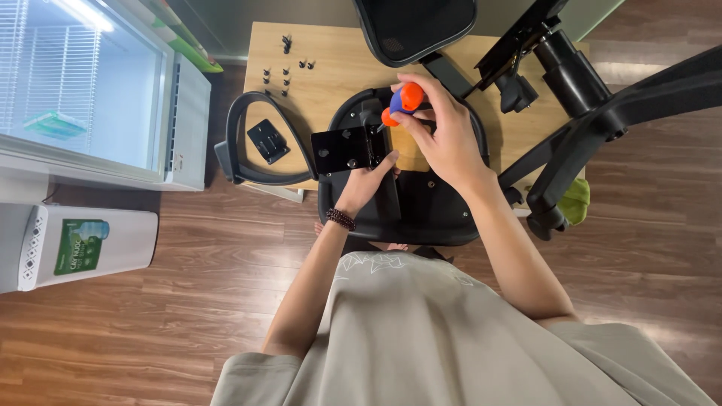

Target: The person assembles an office chair seat on the floor, using a screwdriver to drive screws through a black metal mounting plate into the underside of the seat cushion. They align the plate, insert screws, tighten them one by one, reposition the plate, and pick additional screws from the table.

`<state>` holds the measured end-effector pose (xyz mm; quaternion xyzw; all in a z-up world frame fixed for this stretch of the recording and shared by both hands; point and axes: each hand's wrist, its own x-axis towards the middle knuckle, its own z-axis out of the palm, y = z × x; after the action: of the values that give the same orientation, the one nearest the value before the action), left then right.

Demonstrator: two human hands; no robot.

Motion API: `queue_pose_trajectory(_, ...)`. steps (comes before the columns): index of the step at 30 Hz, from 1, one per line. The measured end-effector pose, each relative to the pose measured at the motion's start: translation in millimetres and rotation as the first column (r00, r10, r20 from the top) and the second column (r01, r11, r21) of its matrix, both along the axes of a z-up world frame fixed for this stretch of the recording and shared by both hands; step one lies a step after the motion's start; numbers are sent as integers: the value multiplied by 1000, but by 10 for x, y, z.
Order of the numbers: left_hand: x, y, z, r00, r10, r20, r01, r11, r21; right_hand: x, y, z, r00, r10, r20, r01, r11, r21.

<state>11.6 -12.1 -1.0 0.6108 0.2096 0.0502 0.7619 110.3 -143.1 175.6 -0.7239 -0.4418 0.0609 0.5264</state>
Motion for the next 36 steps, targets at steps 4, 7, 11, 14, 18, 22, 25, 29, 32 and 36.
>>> queue_pose_trajectory(4,-4,11,-18,1000,-4,-11,4,1000,-5,23,1,-45,1000,9,-8,-9,999,37)
queue_pose_trajectory(7,-8,6,-18,1000,-3,-20,3,1000,-17,29,6,-51,1000,-9,-12,10,1000,25)
queue_pose_trajectory(11,10,14,-61,1000,-22,-12,21,999,-30,27,16,-46,999,-34,-20,34,999,27)
queue_pose_trajectory(14,18,1,-84,1000,-31,-2,31,999,-35,30,15,-75,998,-53,-31,54,998,28)
queue_pose_trajectory(18,27,-37,-131,999,-39,5,39,997,-70,11,3,-27,997,-80,4,80,996,-28)
queue_pose_trajectory(22,33,-17,-94,998,-59,38,62,995,-81,-32,32,111,997,-54,57,59,993,-105)
queue_pose_trajectory(25,54,-16,-173,996,-74,55,77,996,-49,-10,68,135,971,69,230,-48,994,-97)
queue_pose_trajectory(29,62,-36,-179,991,-79,104,82,996,-26,-61,153,244,949,60,310,-13,988,-153)
queue_pose_trajectory(32,73,-36,-168,985,-89,150,93,995,-21,-61,186,195,930,-33,366,75,992,-102)
queue_pose_trajectory(36,93,-70,-155,984,-106,145,106,994,3,-82,164,135,932,-94,351,108,994,-20)
